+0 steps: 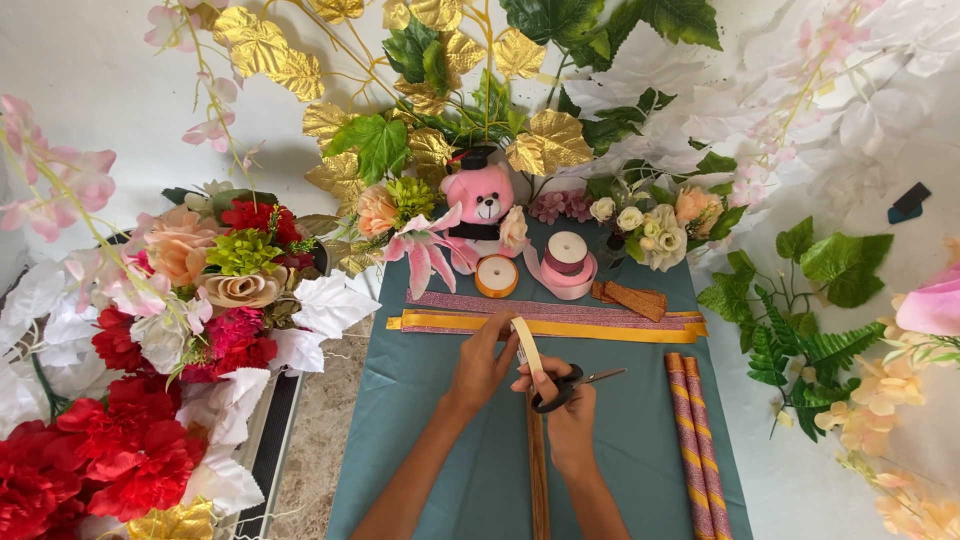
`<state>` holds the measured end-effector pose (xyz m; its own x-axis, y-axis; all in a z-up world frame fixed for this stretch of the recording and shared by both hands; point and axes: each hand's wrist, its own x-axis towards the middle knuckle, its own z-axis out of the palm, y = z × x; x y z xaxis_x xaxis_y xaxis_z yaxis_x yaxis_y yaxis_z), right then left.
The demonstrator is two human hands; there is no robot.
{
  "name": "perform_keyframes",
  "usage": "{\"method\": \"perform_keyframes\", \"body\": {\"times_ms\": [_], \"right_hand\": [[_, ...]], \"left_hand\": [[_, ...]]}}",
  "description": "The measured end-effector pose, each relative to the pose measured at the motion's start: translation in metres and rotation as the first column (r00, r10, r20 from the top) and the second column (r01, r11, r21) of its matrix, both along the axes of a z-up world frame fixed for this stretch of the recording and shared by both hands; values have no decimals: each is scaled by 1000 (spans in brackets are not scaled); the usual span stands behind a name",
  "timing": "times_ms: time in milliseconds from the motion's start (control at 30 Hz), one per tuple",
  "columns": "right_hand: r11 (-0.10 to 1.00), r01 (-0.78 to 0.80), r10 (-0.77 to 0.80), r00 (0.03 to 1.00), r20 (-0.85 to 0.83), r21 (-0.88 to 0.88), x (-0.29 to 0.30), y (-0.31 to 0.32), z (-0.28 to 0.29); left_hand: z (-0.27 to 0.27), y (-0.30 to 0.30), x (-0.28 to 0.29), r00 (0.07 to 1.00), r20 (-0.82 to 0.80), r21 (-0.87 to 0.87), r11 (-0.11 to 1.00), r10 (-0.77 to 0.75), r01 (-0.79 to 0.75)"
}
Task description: The person is preparing floral sticks by cutting tape and wrapping it around wooden poles.
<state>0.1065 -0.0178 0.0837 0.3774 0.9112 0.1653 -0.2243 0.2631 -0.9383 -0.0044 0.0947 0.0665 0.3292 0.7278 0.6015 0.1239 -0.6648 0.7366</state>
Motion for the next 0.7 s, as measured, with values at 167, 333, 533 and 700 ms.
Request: {"method": "perform_keyframes", "body": {"times_ms": [167,333,533,700], "right_hand": [[1000,-24,24,1000,-5,9,-1,-5,19],[999,-46,46,999,-3,21,-2,-5,26],[999,13,-10,999,-48,48,-3,-4,9],[996,83,-81,995,-61,30,-8,-4,12]], "left_hand": [[2,-3,4,997,63,-132,990,-47,55],[-3,-7,10,968,161,-356,904,-192,239],[-13,-11,18,951,216,-367,885,-219,287],[-11,-11,19,957,197,-335,903,-212,269]]}}
